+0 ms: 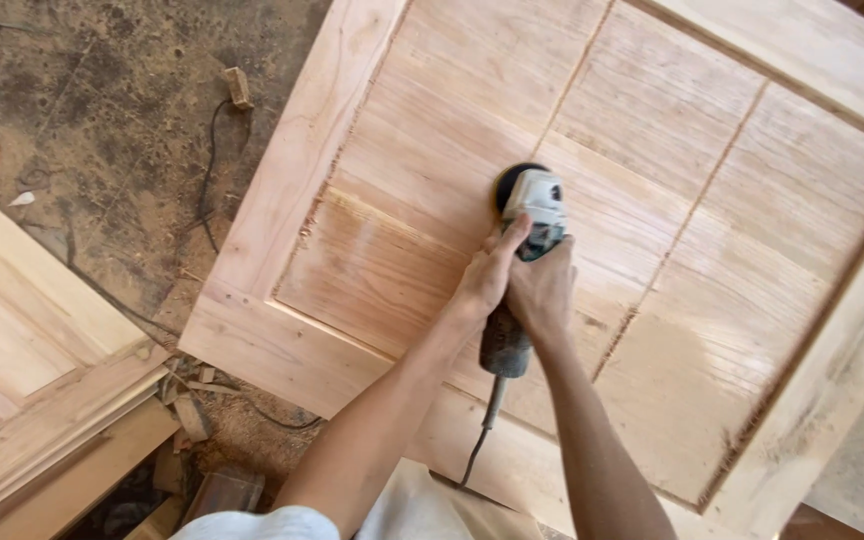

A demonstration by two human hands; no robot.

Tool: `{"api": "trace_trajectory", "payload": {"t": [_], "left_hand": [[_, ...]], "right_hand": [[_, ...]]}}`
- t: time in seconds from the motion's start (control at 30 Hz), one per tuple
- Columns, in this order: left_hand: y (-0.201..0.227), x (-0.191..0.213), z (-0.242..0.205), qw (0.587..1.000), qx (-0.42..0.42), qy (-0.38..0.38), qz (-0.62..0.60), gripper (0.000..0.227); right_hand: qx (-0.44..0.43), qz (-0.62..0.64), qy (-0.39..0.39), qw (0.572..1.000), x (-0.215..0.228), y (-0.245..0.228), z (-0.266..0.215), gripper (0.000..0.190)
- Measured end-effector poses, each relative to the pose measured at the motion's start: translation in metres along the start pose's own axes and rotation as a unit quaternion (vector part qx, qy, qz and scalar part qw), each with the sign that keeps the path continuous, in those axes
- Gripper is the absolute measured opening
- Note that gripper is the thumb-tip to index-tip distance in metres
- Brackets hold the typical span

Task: The person smooths a wooden door panel using an electric angle grinder with a sanding disc, holding the tool with both hands and occasionally wiping the panel by hand to check the surface.

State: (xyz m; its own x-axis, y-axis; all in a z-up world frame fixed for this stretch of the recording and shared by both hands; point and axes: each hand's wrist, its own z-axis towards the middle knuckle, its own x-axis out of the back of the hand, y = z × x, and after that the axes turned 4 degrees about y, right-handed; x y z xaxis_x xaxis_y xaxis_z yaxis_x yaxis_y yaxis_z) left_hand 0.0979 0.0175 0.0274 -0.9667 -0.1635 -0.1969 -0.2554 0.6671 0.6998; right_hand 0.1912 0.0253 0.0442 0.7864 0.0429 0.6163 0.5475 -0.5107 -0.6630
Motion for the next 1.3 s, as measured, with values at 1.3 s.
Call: {"api": "trace_trajectory", "payload": {"t": [1.3], "left_hand": [[-0.029,-0.253,0.064,0.974,0.084,-0.157,0.141,0.119]], "right_hand": [[-0.088,-0.004,0.117,0.989,0.195,0.112,0.115,0.047]]}}
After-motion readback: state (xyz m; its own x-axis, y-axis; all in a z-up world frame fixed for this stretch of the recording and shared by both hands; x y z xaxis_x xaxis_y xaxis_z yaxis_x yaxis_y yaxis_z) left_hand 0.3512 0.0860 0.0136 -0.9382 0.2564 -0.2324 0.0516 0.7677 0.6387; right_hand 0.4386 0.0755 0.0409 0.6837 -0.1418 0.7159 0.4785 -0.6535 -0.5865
